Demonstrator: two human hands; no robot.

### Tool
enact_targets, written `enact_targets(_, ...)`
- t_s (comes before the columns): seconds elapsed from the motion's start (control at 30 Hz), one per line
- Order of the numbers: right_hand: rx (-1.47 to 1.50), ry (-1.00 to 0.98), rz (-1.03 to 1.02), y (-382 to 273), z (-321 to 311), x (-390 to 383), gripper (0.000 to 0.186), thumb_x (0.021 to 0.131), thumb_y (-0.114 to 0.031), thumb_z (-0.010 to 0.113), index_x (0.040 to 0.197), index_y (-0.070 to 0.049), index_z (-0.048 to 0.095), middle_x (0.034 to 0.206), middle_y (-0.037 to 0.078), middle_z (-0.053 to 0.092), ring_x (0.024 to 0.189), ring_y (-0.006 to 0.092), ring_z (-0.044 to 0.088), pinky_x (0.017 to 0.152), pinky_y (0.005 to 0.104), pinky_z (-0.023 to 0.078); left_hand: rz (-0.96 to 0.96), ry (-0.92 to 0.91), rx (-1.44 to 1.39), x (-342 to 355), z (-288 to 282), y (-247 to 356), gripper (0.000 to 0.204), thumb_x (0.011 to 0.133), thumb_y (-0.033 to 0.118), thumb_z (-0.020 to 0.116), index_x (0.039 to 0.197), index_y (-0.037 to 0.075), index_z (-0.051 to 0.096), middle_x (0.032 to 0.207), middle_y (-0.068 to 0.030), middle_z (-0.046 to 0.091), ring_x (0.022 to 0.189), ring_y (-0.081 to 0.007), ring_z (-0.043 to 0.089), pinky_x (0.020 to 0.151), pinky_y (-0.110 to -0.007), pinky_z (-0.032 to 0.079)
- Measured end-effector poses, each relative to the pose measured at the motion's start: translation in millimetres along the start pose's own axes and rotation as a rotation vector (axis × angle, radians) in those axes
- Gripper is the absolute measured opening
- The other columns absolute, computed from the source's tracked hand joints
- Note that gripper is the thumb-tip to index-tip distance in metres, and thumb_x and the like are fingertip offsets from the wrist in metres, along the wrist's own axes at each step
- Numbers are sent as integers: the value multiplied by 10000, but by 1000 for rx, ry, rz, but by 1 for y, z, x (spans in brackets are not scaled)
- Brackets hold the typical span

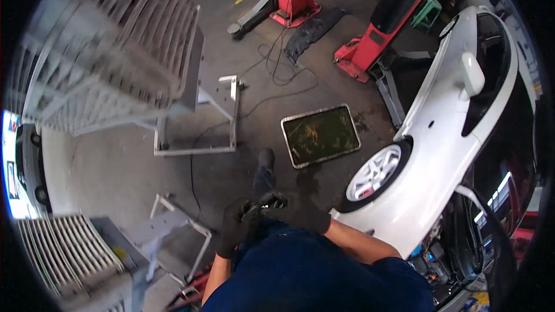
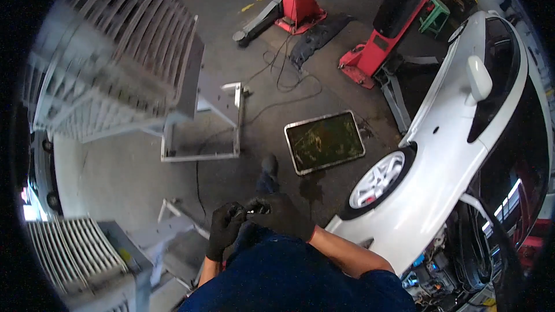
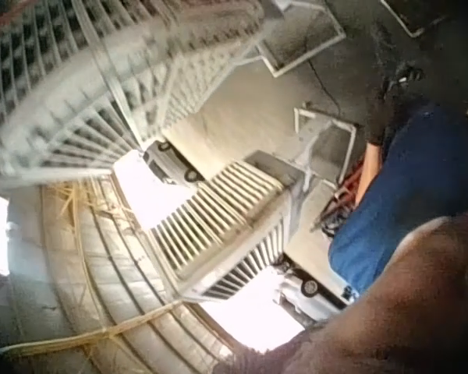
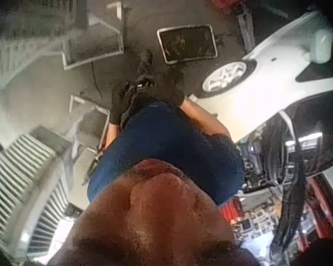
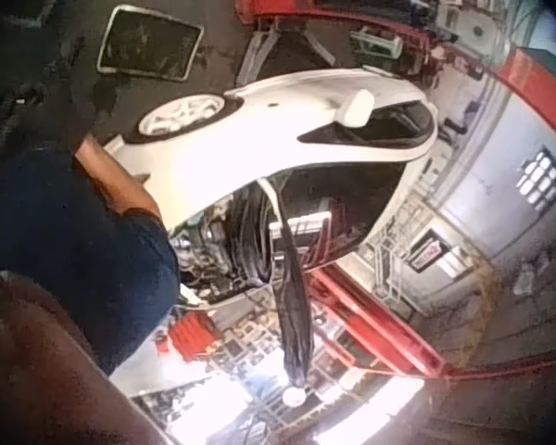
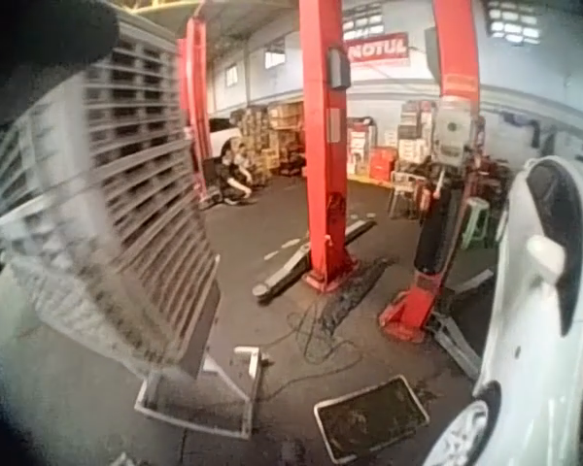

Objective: Replacing or inspecting components in the engine bay of a car.

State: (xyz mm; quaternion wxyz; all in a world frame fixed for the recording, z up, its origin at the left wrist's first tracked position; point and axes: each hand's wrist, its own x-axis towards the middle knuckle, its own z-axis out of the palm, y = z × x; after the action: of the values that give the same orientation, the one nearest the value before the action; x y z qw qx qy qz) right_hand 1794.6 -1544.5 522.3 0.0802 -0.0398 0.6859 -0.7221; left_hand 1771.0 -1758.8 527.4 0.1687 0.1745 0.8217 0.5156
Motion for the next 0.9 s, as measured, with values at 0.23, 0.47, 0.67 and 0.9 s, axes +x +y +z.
enact_targets(0.23, -279, 14, 297, -110, -160, 257, 260, 871, -126, 777, 1101, -31, 703, 994, 74, 728, 924, 114, 653, 807, 307, 519, -180, -240, -195, 320, -56, 4, 232, 1010, 178, 586, 881, -8, 637, 700, -71, 601, 670, -128, 549, 620, -322, 443)
enact_targets(0.47, 181, 39, 37, -45, -332, 478, 206, 866, -101, 749, 1054, -18, 728, 928, 78, 738, 886, 115, 676, 815, 295, 535, -458, -185, -374, 610, -46, 23, 336, 1023, 344, 614, 929, 32, 699, 724, -18, 599, 619, -100, 545, 584, -299, 437)
enact_targets(0.67, 8, -221, 55, -25, -512, 710, 204, 778, -72, 706, 972, -15, 733, 892, 155, 750, 837, 224, 733, 759, 390, 562, 85, -169, 183, 854, -10, 0, 365, 1017, 354, 571, 1199, 55, 675, 1071, -36, 710, 903, -248, 678, 791, -387, 558)
enact_targets(0.9, 44, -245, 17, -78, -742, 927, 136, 819, -93, 702, 918, -6, 736, 756, 87, 721, 681, 139, 693, 603, 286, 563, -88, 175, -713, 1153, 44, 150, 374, 935, 11, 589, 1309, 9, 605, 1020, -38, 672, 805, -131, 594, 774, -302, 512)
